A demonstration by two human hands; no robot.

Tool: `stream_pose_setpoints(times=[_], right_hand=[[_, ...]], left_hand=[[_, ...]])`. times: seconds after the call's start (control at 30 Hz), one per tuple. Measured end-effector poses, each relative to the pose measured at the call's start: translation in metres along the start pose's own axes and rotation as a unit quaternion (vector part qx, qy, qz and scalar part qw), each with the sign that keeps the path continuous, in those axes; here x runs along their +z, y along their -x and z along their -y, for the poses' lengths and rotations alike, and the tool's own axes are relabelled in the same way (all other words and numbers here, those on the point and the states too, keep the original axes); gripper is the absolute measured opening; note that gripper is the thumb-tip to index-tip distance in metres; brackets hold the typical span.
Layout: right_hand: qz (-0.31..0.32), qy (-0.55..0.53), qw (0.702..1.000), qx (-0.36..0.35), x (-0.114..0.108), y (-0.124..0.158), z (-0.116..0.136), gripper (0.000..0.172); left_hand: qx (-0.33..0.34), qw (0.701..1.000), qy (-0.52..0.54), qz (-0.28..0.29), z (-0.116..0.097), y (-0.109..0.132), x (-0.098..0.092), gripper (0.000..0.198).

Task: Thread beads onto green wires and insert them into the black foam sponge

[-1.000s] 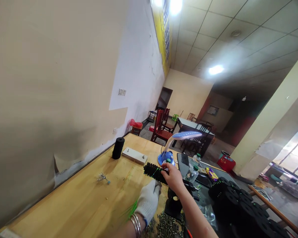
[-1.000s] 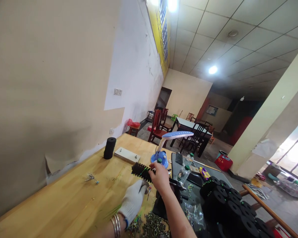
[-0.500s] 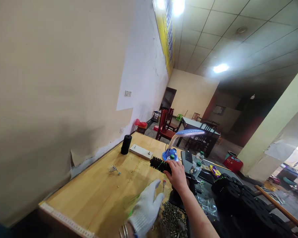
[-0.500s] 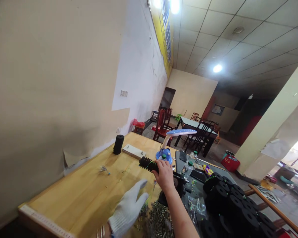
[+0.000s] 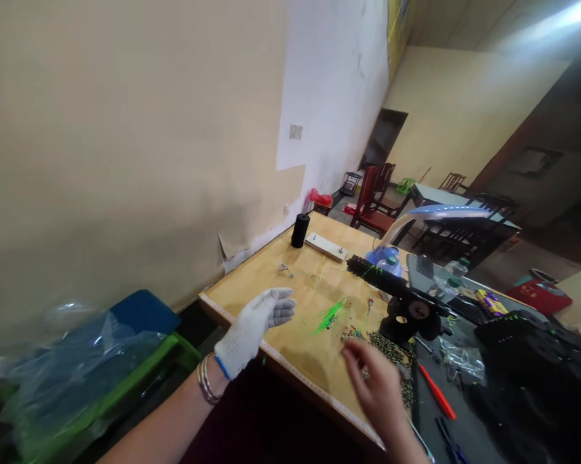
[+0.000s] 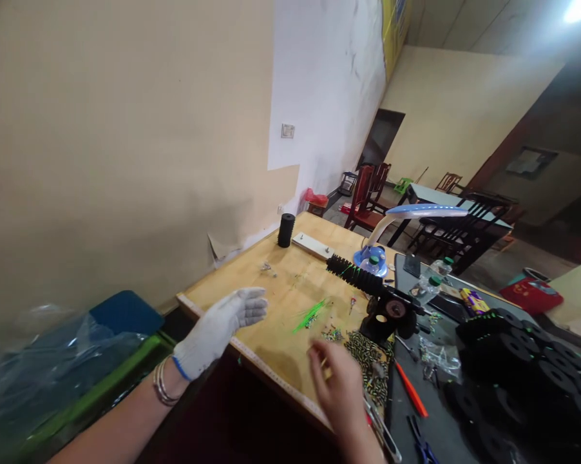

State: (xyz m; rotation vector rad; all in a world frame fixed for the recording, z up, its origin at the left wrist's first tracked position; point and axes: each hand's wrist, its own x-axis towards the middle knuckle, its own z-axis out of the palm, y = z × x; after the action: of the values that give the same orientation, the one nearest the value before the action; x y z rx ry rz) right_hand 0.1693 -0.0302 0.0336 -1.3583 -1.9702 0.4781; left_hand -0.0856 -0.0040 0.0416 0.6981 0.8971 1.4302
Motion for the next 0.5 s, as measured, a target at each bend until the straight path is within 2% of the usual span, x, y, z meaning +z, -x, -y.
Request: stream_pose_setpoints(times=[0.07, 0.13, 0.17, 0.2, 0.23, 0.3, 0.37, 0.5], right_hand=[[0.135, -0.129, 0.979, 0.078, 0.046, 0.035, 0.006, 0.021], [0.197, -0.263, 0.926, 0.186, 0.095, 0.058, 0.005, 0.016], [0.195, -0.338, 0.881, 0.267, 0.118, 0.063, 0.003, 0.018], [0.180, -0.413, 0.818, 0.357, 0.140, 0.066, 0.000, 0.024], [0.173, -0.439, 0.792, 0.387, 0.160, 0.065, -0.003, 0.030], [0.155, -0.474, 0.756, 0.423, 0.191, 0.060, -0.008, 0.039], [0.130, -0.511, 0.723, 0.447, 0.213, 0.054, -0.011, 0.044], [0.091, -0.571, 0.664, 0.474, 0.238, 0.046, -0.013, 0.040]], left_hand=[[0.014, 0.999, -0.002, -0.037, -0.007, 0.004, -0.015, 0.039], [0.018, 0.998, -0.001, -0.061, -0.013, 0.009, -0.024, 0.036], [0.019, 0.997, 0.002, -0.070, -0.016, 0.012, -0.027, 0.035], [0.018, 0.997, 0.004, -0.076, -0.018, 0.015, -0.029, 0.034], [0.017, 0.997, 0.004, -0.079, -0.020, 0.019, -0.030, 0.033], [0.019, 0.997, -0.003, -0.079, -0.024, 0.028, -0.030, 0.032], [0.026, 0.997, -0.016, -0.072, -0.028, 0.036, -0.031, 0.032], [0.030, 0.996, -0.026, -0.080, -0.034, 0.044, -0.039, 0.034]])
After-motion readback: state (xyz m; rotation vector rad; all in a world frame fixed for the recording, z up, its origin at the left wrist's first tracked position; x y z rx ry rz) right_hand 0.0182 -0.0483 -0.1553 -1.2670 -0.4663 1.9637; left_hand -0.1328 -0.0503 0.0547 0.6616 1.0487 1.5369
